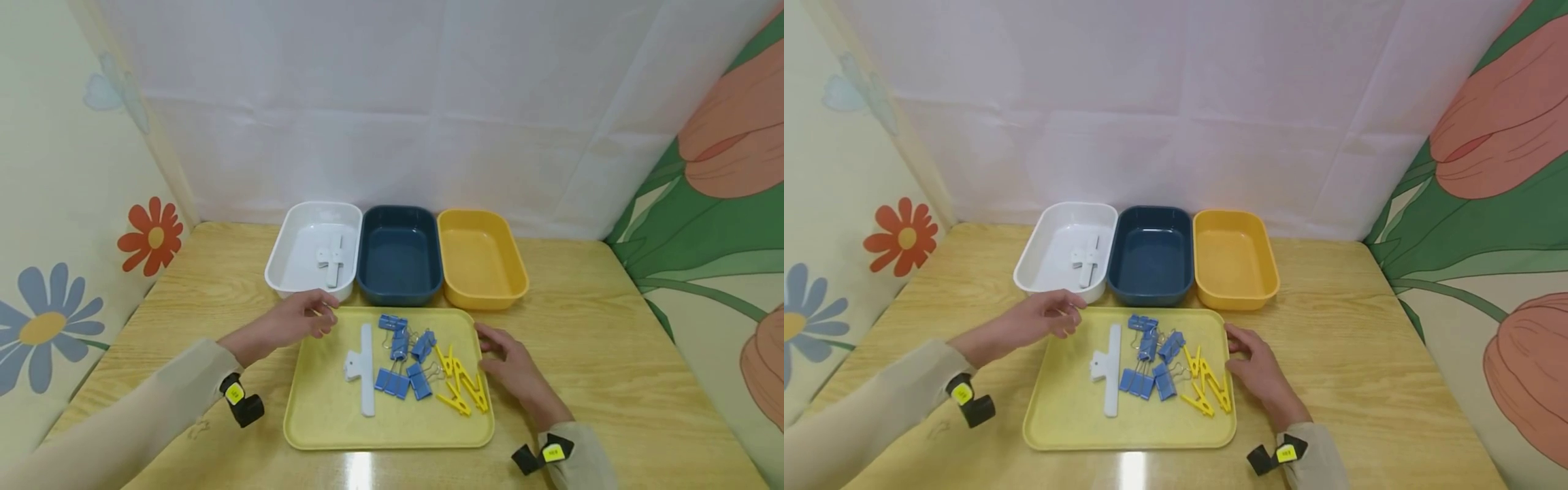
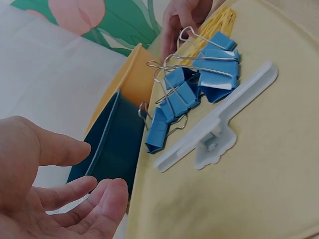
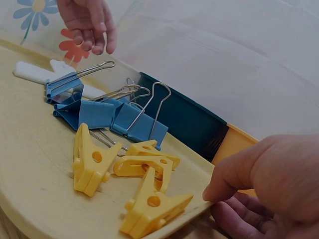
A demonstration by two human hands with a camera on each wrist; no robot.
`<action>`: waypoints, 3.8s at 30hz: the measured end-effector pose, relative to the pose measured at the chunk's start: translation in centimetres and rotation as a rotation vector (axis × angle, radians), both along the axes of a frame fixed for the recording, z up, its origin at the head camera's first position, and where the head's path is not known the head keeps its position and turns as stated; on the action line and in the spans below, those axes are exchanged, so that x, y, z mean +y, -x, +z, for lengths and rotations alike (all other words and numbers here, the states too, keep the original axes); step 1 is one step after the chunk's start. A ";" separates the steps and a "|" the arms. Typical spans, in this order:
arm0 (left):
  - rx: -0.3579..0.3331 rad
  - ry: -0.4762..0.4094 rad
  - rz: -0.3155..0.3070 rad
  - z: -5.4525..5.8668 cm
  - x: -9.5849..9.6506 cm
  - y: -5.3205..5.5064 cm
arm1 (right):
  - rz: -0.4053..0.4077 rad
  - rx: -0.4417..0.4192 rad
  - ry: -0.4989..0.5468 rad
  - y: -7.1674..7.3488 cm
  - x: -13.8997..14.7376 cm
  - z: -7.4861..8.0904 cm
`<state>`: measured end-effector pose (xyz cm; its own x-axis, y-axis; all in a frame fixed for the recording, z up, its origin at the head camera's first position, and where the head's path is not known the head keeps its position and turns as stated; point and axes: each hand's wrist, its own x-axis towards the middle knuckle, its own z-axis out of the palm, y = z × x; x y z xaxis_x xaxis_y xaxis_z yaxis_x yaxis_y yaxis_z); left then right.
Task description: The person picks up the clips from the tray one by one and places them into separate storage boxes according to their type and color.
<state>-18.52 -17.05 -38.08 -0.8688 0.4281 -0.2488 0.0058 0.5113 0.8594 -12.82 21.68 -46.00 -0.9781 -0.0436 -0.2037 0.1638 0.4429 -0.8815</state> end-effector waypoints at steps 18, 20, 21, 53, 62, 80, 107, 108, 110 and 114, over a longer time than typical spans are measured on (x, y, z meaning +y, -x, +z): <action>-0.117 -0.056 0.019 -0.6 0.7 -1.6 | 0.019 0.023 0.004 -0.2 0.0 0.2; -0.121 -0.063 0.023 -0.7 0.7 -1.7 | 0.020 0.029 0.006 -0.2 0.0 0.3; -0.122 -0.068 0.026 -0.8 0.7 -1.8 | 0.023 0.033 0.008 -0.2 0.0 0.3; -0.153 -0.093 0.056 -3.8 2.3 -2.9 | 0.002 0.030 0.004 -0.2 0.0 -0.2; -0.121 -0.090 0.080 -4.2 3.0 -3.2 | 0.007 0.050 0.004 -0.1 0.0 -0.2; -0.110 -0.035 0.127 -3.6 3.0 -2.9 | -0.002 0.032 -0.009 -0.3 -0.1 0.1; -0.040 -0.052 0.114 -0.7 1.4 -0.7 | 0.006 0.039 0.018 -0.3 -0.1 0.3; -0.040 -0.045 0.114 -0.6 1.4 -0.7 | 0.005 0.041 0.017 -0.3 -0.1 0.3; -0.036 -0.024 0.118 -0.1 1.3 -0.6 | 0.004 0.043 0.015 -0.2 -0.1 0.2; -0.020 -0.003 0.130 0.6 1.0 -0.3 | 0.006 0.051 0.010 -0.2 -0.1 0.1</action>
<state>-18.19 -16.03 -37.50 -0.9121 0.3127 -0.2652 -0.0774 0.5039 0.8603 -12.64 21.63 -45.89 -0.9869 -0.0511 -0.1532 0.1161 0.4347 -0.8931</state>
